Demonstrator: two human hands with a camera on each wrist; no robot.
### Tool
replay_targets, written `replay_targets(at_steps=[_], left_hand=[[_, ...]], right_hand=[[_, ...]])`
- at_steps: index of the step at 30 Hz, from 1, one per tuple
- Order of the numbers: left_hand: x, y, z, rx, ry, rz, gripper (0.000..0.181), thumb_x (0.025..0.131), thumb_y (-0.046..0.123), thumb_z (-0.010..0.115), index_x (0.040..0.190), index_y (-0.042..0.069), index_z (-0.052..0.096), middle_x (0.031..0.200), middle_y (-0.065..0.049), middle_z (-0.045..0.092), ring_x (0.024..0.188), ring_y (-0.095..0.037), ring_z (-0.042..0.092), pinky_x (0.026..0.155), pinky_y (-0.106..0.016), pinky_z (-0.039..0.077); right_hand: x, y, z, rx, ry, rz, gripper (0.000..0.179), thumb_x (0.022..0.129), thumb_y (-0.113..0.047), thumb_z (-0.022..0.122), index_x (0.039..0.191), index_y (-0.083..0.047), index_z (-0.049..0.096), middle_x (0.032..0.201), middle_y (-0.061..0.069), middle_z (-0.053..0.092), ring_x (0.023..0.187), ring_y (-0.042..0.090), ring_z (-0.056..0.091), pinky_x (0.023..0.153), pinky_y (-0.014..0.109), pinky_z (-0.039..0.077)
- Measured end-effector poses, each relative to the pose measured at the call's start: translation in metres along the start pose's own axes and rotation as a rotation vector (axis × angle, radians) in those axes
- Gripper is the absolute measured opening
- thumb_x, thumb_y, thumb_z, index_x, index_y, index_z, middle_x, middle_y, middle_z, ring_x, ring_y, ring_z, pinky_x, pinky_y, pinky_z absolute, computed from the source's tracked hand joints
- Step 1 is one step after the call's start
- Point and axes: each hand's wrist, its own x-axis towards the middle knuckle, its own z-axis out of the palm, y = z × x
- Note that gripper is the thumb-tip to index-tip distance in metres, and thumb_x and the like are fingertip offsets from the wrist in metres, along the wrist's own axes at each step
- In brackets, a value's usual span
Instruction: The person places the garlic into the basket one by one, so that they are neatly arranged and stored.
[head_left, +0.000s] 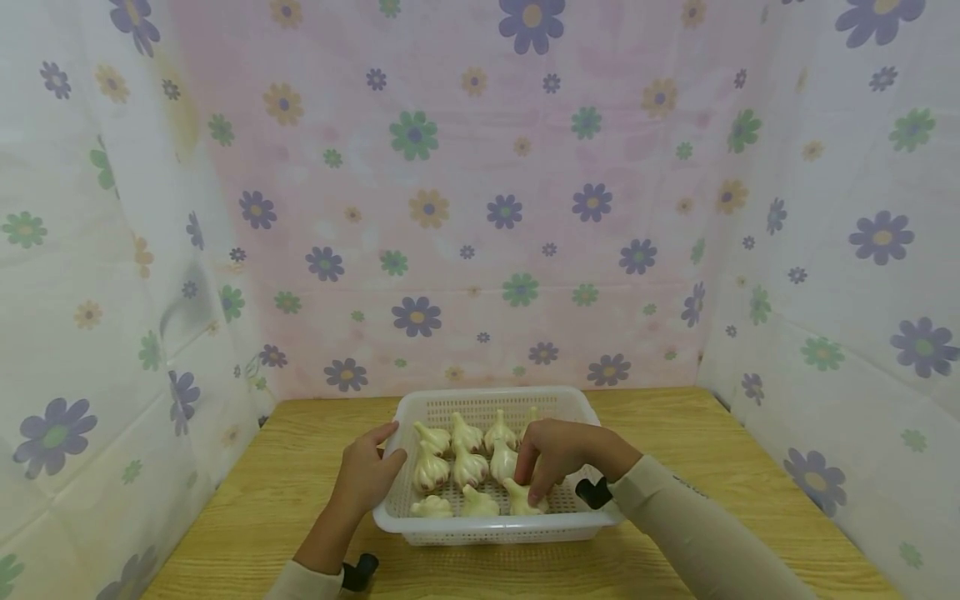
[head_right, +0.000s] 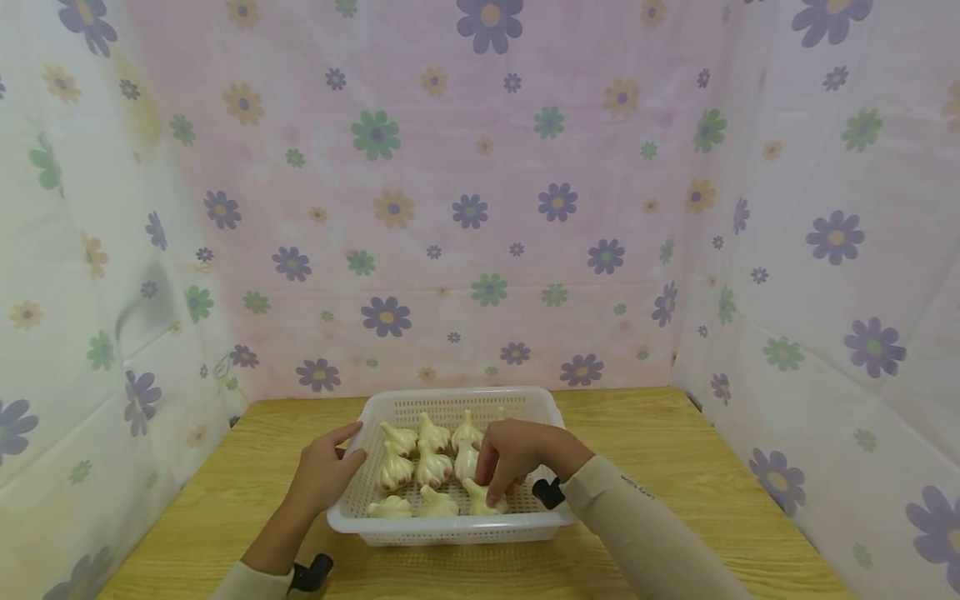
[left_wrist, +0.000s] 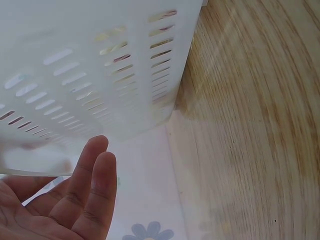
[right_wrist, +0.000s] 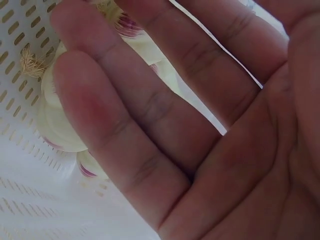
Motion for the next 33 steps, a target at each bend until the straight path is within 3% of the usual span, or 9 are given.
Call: replay_targets(at_steps=[13,20,33], left_hand=[[-0.0004,0.0014,0.0008,-0.001,0.002,0.015,0.055,0.093,0.013,0.064,0.146,0.0,0.057,0.128,-0.028,0.069,0.084,-0.026,0.077,0.057,-0.035,0.063],[0.0001,-0.0011,0.0001,-0.001,0.009,0.008,0.054,0.093,0.013,0.065,0.146,0.002,0.058,0.132,-0.026,0.067,0.086,-0.026,0.077,0.058,-0.034,0.063],[-0.0021,0.0006,-0.0004,-0.024,-0.004,0.01,0.053,0.094,0.012,0.064,0.146,0.001,0.057,0.127,-0.028,0.07,0.086,-0.028,0.077,0.055,-0.034,0.062]], right_hand=[[-0.0033,0.0005,-0.001,0.024,0.002,0.025,0.024,0.075,-0.01,0.092,0.092,-0.023,0.082,0.094,-0.006,0.078,0.068,0.016,0.073,0.062,0.037,0.061],[-0.005,0.0001,-0.0026,0.026,0.011,0.029,0.023,0.075,-0.009,0.091,0.091,-0.023,0.082,0.092,-0.006,0.079,0.069,0.015,0.073,0.061,0.033,0.061],[0.0006,0.0069,-0.0022,0.003,-0.004,-0.033,0.026,0.074,-0.008,0.089,0.089,-0.028,0.083,0.096,-0.011,0.077,0.069,0.013,0.07,0.062,0.031,0.059]])
